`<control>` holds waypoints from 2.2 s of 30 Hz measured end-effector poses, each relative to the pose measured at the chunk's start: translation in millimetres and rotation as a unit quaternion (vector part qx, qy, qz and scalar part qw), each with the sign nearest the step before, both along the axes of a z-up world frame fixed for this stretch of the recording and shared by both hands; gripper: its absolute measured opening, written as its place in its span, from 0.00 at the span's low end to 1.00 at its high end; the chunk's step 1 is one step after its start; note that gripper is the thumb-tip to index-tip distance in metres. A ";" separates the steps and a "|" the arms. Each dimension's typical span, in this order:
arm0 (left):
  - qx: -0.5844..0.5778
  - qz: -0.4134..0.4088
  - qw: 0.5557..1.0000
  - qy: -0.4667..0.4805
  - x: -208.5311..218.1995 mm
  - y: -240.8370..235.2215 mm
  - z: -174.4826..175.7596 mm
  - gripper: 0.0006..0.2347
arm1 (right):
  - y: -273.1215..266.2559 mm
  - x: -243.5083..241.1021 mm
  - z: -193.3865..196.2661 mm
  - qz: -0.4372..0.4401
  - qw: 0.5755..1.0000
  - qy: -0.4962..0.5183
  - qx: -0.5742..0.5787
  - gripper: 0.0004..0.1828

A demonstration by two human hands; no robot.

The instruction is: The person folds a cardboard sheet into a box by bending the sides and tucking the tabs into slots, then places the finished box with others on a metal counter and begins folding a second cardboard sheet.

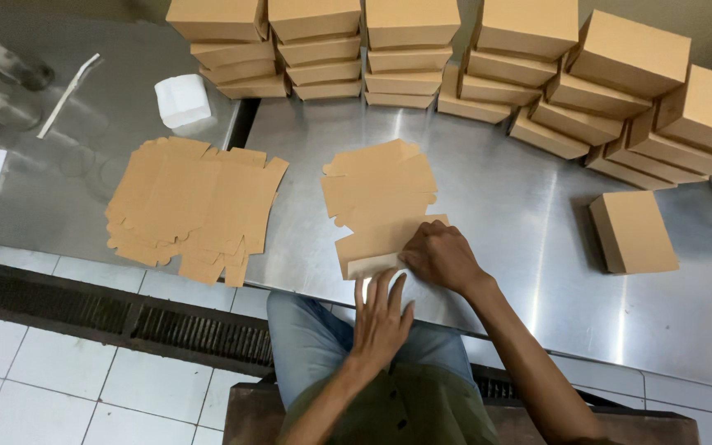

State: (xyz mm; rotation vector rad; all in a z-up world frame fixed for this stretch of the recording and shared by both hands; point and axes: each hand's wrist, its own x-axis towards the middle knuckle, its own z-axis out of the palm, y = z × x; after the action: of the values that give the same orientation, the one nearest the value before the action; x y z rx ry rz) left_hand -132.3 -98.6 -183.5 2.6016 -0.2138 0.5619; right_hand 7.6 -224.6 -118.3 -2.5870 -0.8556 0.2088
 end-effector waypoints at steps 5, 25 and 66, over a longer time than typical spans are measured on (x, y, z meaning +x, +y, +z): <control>0.044 0.050 0.996 0.055 -5.2 -11.2 -9.0 0.27 | -12.4 -8.0 -50.8 0.027 0.983 -0.179 0.036 0.20; 0.271 0.045 0.953 0.131 9.0 -10.4 -5.4 0.34 | -15.3 -83.5 -77.5 -0.010 0.977 -0.206 -0.046 0.25; 0.011 -0.080 0.986 0.148 27.1 18.8 18.4 0.31 | -16.0 -44.2 -44.0 0.065 0.985 -0.051 -0.154 0.21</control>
State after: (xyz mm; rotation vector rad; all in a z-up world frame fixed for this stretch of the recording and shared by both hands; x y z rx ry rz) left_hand -105.2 -79.8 -165.1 2.6175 -0.3273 0.1133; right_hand -36.6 -240.6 -162.3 -2.8487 -1.1085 0.2659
